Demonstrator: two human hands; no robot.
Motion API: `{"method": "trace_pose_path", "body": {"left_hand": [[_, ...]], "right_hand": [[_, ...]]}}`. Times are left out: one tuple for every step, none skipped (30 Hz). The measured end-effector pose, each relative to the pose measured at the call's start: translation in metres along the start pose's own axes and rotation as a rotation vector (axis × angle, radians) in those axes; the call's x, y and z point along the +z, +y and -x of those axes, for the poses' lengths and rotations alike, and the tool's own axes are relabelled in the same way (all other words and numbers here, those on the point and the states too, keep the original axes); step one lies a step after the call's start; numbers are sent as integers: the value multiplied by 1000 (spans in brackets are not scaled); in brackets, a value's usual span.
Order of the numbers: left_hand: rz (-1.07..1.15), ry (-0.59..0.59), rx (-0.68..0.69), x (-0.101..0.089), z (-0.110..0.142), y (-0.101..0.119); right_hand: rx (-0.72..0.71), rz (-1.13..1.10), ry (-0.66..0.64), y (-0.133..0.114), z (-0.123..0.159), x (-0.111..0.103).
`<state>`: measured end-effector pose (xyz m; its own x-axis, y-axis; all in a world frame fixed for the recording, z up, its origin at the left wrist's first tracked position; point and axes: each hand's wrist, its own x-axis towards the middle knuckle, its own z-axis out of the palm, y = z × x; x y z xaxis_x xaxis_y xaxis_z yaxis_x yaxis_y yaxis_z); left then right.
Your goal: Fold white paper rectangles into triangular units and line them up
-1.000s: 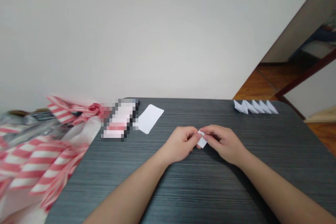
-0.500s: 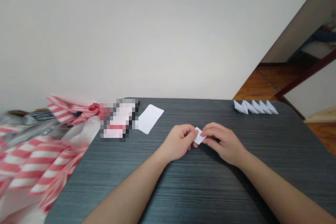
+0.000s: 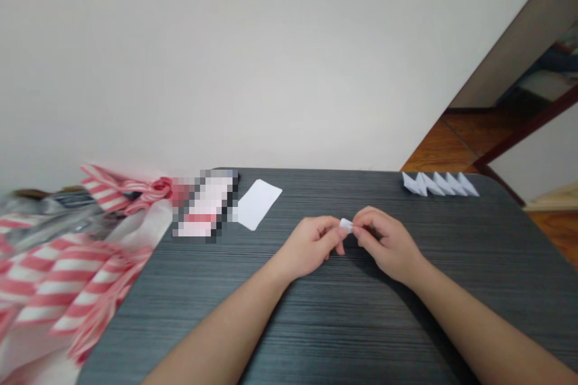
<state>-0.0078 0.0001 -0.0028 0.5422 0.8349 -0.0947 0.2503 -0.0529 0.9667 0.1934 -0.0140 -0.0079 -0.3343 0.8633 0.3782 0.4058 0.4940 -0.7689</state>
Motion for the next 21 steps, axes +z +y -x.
{"method": "trace_pose_path", "body": {"left_hand": [[3, -1, 3, 0, 0, 0], [-1, 0, 1, 1, 0, 0], [-14, 2, -5, 1, -1, 0], [-33, 4, -12, 1, -1, 0], [-57, 6, -18, 1, -1, 0], [-80, 7, -23, 1, -1, 1], [-99, 9, -27, 0, -1, 1], [-113, 12, -30, 0, -1, 2], [-123, 15, -32, 0, -1, 3], [-130, 16, -34, -1, -1, 4], [-134, 17, -35, -1, 0, 5], [-136, 18, -35, -1, 0, 6], [-137, 22, -34, -1, 0, 6], [-138, 26, -32, -1, 0, 7], [-139, 32, -28, 0, 0, 6], [-141, 37, -24, 0, 0, 6], [-146, 41, -21, 0, 0, 6], [-152, 43, -18, 0, 0, 5], [-157, 41, -15, 0, 0, 5], [-162, 37, -12, 0, 0, 4], [-165, 32, -10, 0, 0, 4]], "right_hand": [[2, -6, 2, 0, 0, 0], [2, -10, 3, 0, -1, 1], [5, -12, 3, 0, -1, 1], [10, -12, -1, 0, -1, 1], [19, -11, -8, 0, 0, 2], [36, -8, -16, 0, 0, 2], [59, -9, -23, 1, 1, 3], [85, -13, -27, 1, 2, 4], [113, -21, -28, 2, 4, 5], [137, -33, -26, 3, 5, 5], [158, -47, -22, 4, 6, 6], [175, -61, -19, 4, 7, 6], [189, -70, -16, 5, 7, 6], [202, -69, -19, 5, 7, 6], [214, -59, -28, 5, 6, 5], [222, -35, -44, 4, 5, 4], [229, -1, -75, 4, 3, 3], [230, 31, -99, 3, 2, 3], [229, 51, -118, 3, 1, 2], [227, 65, -130, 2, 0, 1], [226, 72, -132, 1, 0, 0]]}}
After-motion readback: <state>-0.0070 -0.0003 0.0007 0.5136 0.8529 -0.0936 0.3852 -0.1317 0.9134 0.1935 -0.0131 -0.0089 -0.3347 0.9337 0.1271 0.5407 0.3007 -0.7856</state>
